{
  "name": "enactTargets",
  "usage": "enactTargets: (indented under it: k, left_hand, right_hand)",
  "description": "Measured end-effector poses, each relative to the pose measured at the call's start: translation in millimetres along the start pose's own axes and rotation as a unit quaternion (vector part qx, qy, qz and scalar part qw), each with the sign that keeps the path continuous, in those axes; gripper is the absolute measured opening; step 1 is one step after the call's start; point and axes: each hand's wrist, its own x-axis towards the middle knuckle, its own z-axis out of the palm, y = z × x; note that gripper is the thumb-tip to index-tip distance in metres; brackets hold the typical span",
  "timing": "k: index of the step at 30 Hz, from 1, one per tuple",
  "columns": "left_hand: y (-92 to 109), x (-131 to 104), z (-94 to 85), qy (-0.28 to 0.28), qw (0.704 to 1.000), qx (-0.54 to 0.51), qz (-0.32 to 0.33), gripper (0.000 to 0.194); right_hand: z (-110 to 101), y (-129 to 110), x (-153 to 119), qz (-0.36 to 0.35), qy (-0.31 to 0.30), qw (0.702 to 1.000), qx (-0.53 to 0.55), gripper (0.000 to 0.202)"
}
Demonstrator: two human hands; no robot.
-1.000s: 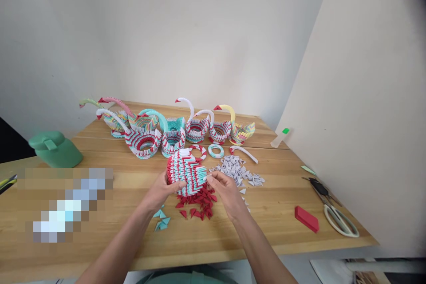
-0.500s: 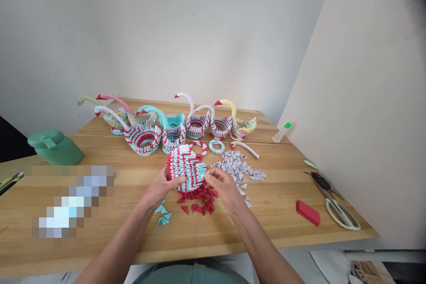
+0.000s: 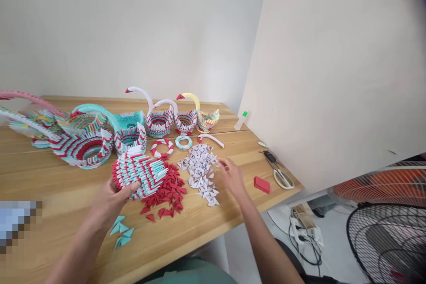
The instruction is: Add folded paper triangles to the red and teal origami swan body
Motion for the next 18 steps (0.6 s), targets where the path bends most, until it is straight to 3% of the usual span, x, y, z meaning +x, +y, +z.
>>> enactTargets:
  k: [3, 6, 13, 18]
  left_hand:
    - [-3, -1, 2.7, 0.016, 1.000, -0.013, -0.001, 0.060]
    - [-6, -2, 4.3, 0.027, 1.000, 0.000, 0.002, 0.060]
    - [-8, -1, 5.9, 0.025, 0.999, 0.021, 0.000, 0.056]
    - [-10, -1, 6.1, 0.012, 1.000, 0.006, -0.004, 0.059]
  right_hand:
    - [-32, 49, 16, 0.038, 0.019, 0.996, -0.074, 0.029]
    - [-42, 73, 22, 0.039, -0.013, 0.993, -0.107, 0.027]
    - [-18, 73, 33, -0.017, -0.054, 0.990, -0.131, 0.032]
    - [-13, 73, 23, -0.027, -0.053, 0.989, -0.132, 0.028]
